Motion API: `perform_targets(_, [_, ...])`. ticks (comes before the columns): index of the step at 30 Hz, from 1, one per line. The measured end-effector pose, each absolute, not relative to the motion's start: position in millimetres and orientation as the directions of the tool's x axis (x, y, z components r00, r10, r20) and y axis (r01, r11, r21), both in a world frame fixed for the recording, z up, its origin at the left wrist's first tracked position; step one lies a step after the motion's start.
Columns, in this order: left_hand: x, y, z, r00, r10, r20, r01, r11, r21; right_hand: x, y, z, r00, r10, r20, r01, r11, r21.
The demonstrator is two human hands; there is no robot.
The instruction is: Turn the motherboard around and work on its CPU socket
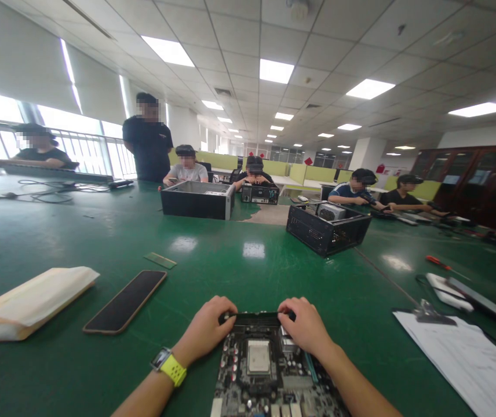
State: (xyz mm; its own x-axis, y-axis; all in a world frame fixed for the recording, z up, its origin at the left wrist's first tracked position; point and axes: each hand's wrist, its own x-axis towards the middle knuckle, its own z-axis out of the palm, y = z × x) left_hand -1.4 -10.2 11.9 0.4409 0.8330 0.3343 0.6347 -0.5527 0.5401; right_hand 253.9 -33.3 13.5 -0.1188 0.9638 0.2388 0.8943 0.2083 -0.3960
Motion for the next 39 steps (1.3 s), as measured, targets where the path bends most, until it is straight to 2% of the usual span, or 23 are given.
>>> perform_targets(9, [-1.6, -9.3, 10.7, 0.438, 0.839, 0.323, 0.636, -0.543, 0.549, 253.3, -31.6, 10.3, -0.121, 0.962, 0.244, 0.897, 0.211, -0.388])
perform_targets(21, [-1.0, -11.3, 12.7, 0.437, 0.829, 0.348, 0.635, -0.559, 0.533, 253.8, -31.6, 10.7, -0.163, 0.94, 0.301, 0.83, 0.296, -0.473])
perform_targets(39, [-1.0, -9.9, 11.0, 0.437, 0.837, 0.328, 0.642, -0.546, 0.537, 255.4, -28.1, 4.8, -0.173, 0.942, 0.289, 0.833, 0.296, -0.467])
